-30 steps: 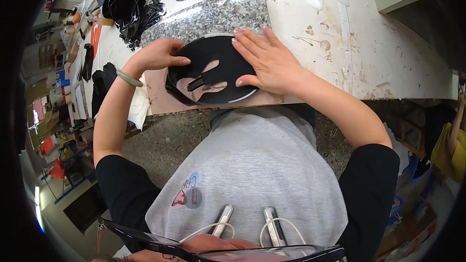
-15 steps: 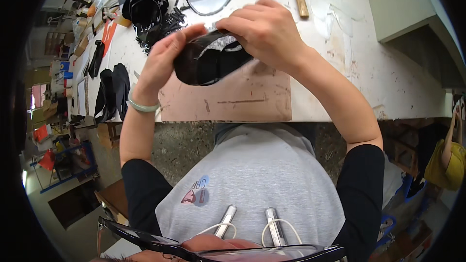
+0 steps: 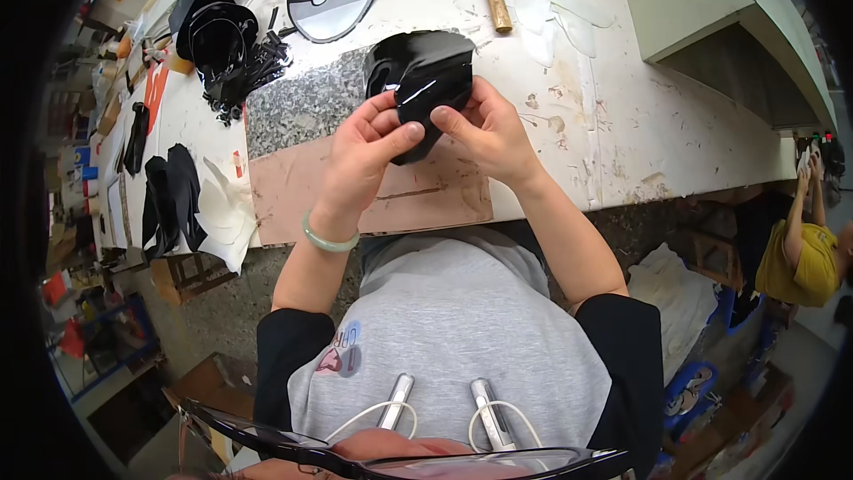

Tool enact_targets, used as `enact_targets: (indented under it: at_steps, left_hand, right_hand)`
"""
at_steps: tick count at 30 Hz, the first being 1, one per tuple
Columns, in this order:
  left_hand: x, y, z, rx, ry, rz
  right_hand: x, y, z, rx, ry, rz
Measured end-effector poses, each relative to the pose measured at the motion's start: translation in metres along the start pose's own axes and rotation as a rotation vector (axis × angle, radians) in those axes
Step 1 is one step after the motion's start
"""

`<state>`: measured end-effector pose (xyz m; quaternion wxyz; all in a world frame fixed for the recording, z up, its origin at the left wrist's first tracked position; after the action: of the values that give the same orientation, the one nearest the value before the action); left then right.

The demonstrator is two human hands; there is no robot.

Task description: The person assembles shoe upper components by aligning, folding, and pressing leather panels and internal linings together by hand on a work surface.

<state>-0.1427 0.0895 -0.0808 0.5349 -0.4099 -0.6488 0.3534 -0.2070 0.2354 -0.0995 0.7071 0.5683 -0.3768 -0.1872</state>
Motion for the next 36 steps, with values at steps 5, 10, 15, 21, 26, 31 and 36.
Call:
enact_targets:
  at_steps: [5,10,15,21,26,31,36]
  left_hand:
    - [-0.003,-0.008,-0.017,0.139,-0.069,0.659]
    - [-0.002,-0.046,-0.014,0.406,-0.275,0.609]
    - [0.004,-0.079,-0.004,0.415,-0.044,0.121]
    - [0.008,-0.090,-0.004,0.327,0.109,0.122]
    - [0.009,-0.075,0.003,0.550,0.129,-0.212]
    - [-0.021,-0.036,-0.004,0.539,0.246,-0.584]
    - [-0.054,0.024,-0.032,0.149,0.153,-0.873]
  right_hand:
    - [0.003,0.003,0.007,-0.055,-0.102,-0.021]
    - [0.031,0.022,0.018,-0.052,0.150,0.039]
    - [0.043,0.069,0.040,-0.162,0.112,0.018]
    - [0.044,0.095,0.048,-0.185,0.122,0.037]
    - [0.050,0.096,0.052,-0.084,0.171,0.110]
    - [0.054,0.077,0.051,0.000,0.389,-0.363]
    - [0.058,0.011,0.029,0.201,0.467,-0.383]
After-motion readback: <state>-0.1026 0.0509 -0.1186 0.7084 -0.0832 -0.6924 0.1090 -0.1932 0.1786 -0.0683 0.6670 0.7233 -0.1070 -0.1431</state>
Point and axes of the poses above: each hand's wrist, its own z-axis towards the middle knuckle, its own x-axis out of the palm, y = z × x, the point moved 5 cm from there along z, towards the middle knuckle, and after that the axes turned 6 degrees about y, right-handed, at the moved point
